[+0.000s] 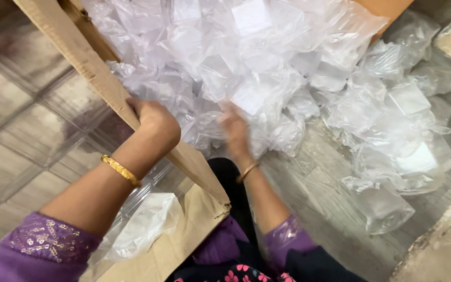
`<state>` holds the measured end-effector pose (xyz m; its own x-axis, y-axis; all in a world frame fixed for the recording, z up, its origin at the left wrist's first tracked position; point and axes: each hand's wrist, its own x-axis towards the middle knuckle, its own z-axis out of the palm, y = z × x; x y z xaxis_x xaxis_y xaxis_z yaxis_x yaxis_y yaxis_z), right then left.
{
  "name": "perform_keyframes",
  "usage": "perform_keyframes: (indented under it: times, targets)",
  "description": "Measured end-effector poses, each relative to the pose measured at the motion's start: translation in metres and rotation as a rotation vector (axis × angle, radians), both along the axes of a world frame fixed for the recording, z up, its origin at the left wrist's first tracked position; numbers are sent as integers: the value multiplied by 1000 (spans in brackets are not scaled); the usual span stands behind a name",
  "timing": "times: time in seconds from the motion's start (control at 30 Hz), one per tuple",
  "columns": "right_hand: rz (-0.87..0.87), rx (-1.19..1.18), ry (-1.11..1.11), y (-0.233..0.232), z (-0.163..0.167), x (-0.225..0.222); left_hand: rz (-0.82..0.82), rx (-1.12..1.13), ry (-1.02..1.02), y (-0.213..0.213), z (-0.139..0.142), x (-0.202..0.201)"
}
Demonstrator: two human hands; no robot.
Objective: The person sits on the floor and removes clear plastic boxes from plastic bags one at a time, then stacks the boxes into a large cardboard box in front of them. They occasionally reach to the side for more bagged boxes and continue emptying the bags.
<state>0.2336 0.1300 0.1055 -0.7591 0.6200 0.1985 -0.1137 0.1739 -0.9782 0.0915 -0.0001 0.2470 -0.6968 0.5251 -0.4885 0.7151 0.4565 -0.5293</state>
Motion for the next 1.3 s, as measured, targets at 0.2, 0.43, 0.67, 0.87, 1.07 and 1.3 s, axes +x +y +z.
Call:
perform_keyframes:
  times: [0.2, 0.43, 0.67, 0.87, 1.07, 1.3]
  targets:
    - [632, -335, -163, -105, -2, 17, -30, -31, -32, -16, 10, 33]
    - [601, 199, -309, -81, -15, -35, -74, 17, -47, -30, 23, 24]
    - [494, 1095, 204, -25, 5, -253, -300, 45, -213, -33, 57, 20]
    - [894, 1233, 333, -18, 26, -413, -515, -146, -441, -20, 99, -28]
    - [758, 1701, 60, -14, -14, -458, -625, -223, -848, 5, 94, -75]
    - [792, 1497, -95, -42, -117, -464, -638, -130, -700, 7, 63, -52]
